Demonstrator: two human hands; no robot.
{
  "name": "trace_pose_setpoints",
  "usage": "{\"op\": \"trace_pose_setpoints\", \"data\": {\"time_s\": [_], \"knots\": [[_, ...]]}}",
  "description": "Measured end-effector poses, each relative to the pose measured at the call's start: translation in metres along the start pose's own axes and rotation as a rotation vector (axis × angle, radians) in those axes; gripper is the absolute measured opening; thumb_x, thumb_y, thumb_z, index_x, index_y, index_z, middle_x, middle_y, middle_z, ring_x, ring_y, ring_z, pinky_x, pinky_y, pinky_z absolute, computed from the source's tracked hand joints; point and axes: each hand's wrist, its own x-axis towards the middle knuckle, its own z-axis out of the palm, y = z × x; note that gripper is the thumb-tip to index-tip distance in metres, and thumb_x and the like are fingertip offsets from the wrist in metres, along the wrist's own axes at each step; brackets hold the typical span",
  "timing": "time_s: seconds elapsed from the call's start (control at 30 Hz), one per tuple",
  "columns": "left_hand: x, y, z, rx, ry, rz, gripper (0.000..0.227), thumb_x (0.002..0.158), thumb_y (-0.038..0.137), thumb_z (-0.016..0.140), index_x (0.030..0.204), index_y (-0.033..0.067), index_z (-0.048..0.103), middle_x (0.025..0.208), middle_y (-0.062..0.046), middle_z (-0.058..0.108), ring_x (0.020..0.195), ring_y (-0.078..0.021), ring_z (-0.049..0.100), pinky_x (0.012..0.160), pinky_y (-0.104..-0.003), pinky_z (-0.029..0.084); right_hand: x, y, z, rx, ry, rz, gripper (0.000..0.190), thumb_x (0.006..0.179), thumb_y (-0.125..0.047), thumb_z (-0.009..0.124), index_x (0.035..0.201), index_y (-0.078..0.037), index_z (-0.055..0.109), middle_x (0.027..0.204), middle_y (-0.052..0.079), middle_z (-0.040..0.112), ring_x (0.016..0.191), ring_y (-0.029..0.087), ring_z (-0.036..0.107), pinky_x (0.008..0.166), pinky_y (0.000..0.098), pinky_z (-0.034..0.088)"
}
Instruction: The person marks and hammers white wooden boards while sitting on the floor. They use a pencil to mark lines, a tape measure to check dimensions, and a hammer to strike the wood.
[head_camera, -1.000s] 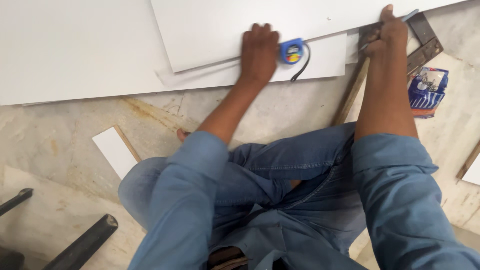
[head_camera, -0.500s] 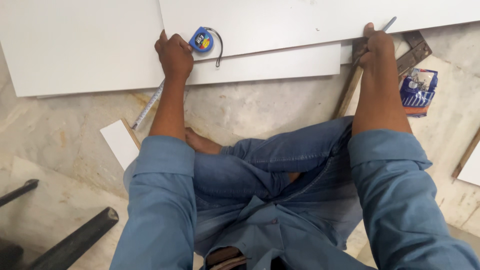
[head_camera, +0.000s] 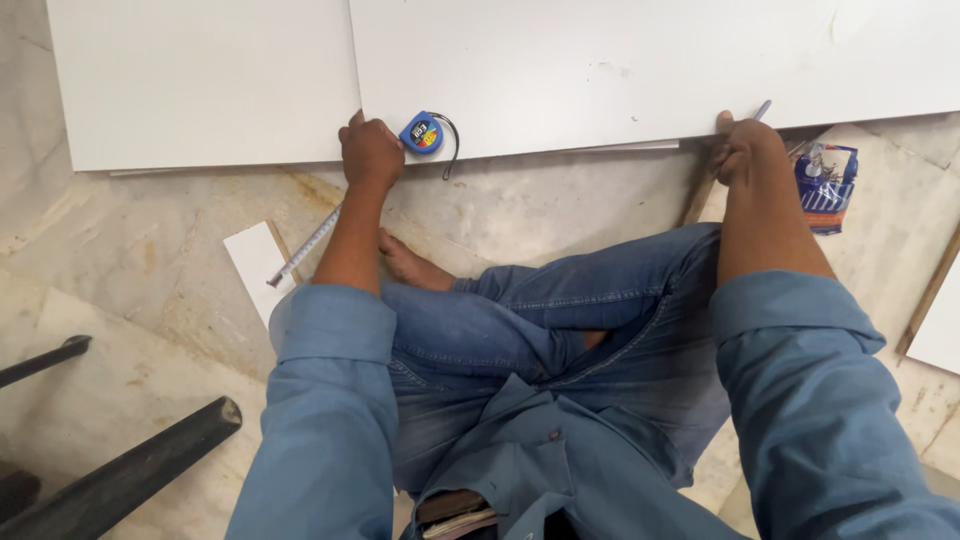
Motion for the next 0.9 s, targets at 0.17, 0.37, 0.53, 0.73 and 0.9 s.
{"op": "trace_pose_setpoints", "data": {"time_s": [0.17, 0.37, 0.53, 0.73, 0.9], "knots": [[-0.005, 0.0, -0.012, 0.052, -0.038, 0.063, 0.013, 0.089, 0.019, 0.077, 0.095, 0.0078, 0.073, 0.131, -0.013, 0.064, 0.126, -0.0364, 0.054, 0.105, -0.045, 0.05, -0.017, -0.006, -0.001, -0.102, -0.02, -0.041, 0.028, 0.095, -0.032, 0.076, 0.095, -0.007, 0.065, 0.085, 0.006, 0.07, 0.058, 0.012, 0.055, 0.048, 0.0254, 0.043], [-0.007, 0.021, -0.038, 0.292, 0.228, 0.211, 0.009, 0.087, 0.006, 0.069, 0.096, 0.0052, 0.071, 0.106, -0.017, 0.067, 0.096, -0.0355, 0.067, 0.075, -0.047, 0.057, -0.054, -0.02, -0.001, -0.662, 0.331, -0.664, 0.041, 0.092, -0.035, 0.086, 0.092, 0.002, 0.069, 0.084, 0.019, 0.07, 0.064, 0.027, 0.069, 0.052, 0.0343, 0.051], [0.001, 0.075, -0.028, 0.31, -0.022, 0.527, 0.014, 0.092, 0.01, 0.063, 0.102, 0.0119, 0.073, 0.101, -0.014, 0.073, 0.098, -0.036, 0.07, 0.081, -0.052, 0.055, -0.142, -0.033, 0.084, -0.664, -0.096, -1.467, 0.019, 0.102, -0.02, 0.083, 0.103, -0.003, 0.076, 0.099, 0.011, 0.076, 0.087, 0.023, 0.072, 0.079, 0.0372, 0.057], [0.011, 0.166, -0.036, 0.331, -0.281, 0.719, 0.017, 0.091, 0.029, 0.069, 0.097, 0.0148, 0.077, 0.102, -0.009, 0.073, 0.118, -0.0302, 0.058, 0.111, -0.058, 0.032, -0.266, -0.059, 0.185, -1.08, -0.477, -1.325, 0.052, 0.078, -0.051, 0.086, 0.112, -0.013, 0.075, 0.083, 0.013, 0.073, 0.078, 0.03, 0.07, 0.072, 0.0442, 0.055], [0.083, 0.181, -0.023, 0.225, -0.155, 0.805, 0.013, 0.087, 0.02, 0.069, 0.095, 0.0166, 0.078, 0.103, -0.007, 0.07, 0.118, -0.0292, 0.054, 0.119, -0.063, 0.018, -0.223, -0.104, 0.229, -1.089, -0.536, -1.095, 0.034, 0.079, -0.043, 0.078, 0.096, -0.013, 0.078, 0.079, 0.007, 0.075, 0.076, 0.026, 0.073, 0.074, 0.0432, 0.056]]}}
